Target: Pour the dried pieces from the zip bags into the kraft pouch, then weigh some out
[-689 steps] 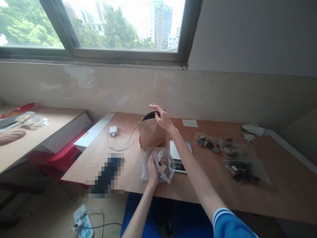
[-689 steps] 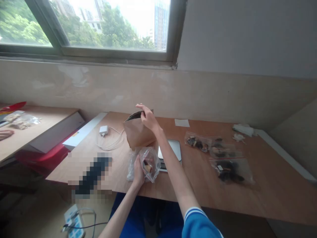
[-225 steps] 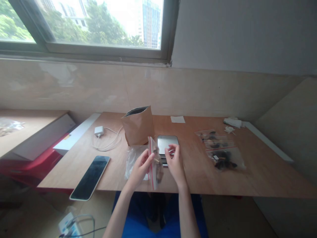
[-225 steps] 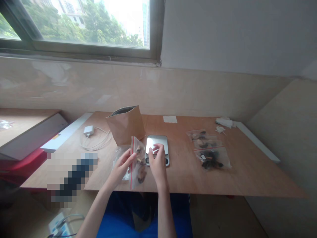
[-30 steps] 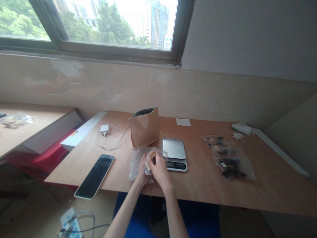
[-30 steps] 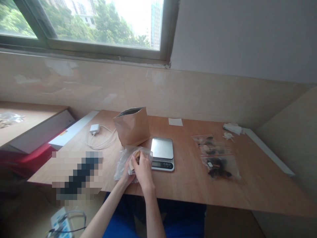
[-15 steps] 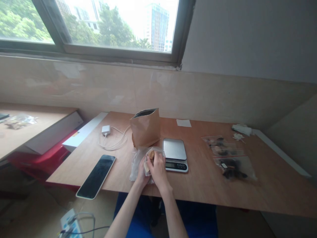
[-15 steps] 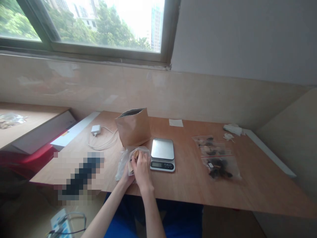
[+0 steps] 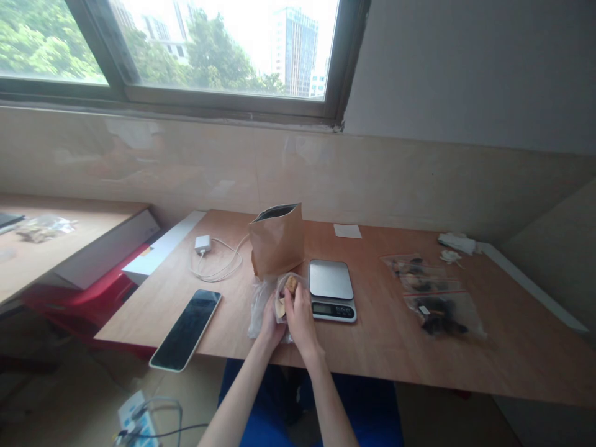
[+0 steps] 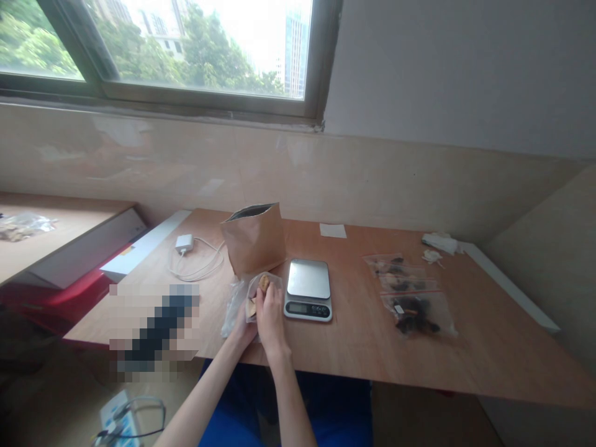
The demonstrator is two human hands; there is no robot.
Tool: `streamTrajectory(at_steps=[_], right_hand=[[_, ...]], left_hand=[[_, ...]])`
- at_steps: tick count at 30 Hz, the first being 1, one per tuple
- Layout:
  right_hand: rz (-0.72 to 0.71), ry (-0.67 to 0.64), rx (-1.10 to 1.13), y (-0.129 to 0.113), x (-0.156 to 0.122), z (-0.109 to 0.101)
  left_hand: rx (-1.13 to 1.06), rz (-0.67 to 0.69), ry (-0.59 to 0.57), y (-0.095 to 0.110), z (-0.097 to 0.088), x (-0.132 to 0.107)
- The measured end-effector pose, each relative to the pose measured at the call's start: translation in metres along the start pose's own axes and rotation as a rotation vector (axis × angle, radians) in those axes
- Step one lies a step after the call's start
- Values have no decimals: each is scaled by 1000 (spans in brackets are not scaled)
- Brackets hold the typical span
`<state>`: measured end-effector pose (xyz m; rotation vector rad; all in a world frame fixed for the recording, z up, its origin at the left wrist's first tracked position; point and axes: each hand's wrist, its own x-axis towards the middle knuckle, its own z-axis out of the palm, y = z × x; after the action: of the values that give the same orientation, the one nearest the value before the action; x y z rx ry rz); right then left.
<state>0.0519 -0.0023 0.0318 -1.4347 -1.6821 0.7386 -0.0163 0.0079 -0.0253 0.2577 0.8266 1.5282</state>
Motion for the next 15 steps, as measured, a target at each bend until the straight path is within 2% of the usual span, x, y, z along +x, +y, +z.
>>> streamTrajectory(at_steps=[6, 15], right_hand=[[-45, 90, 74, 4, -3, 6], [-164, 323, 177, 7, 15, 5]], left_hand=[[9, 3, 15, 3, -1, -1], [-78, -86, 35, 14, 16, -11]])
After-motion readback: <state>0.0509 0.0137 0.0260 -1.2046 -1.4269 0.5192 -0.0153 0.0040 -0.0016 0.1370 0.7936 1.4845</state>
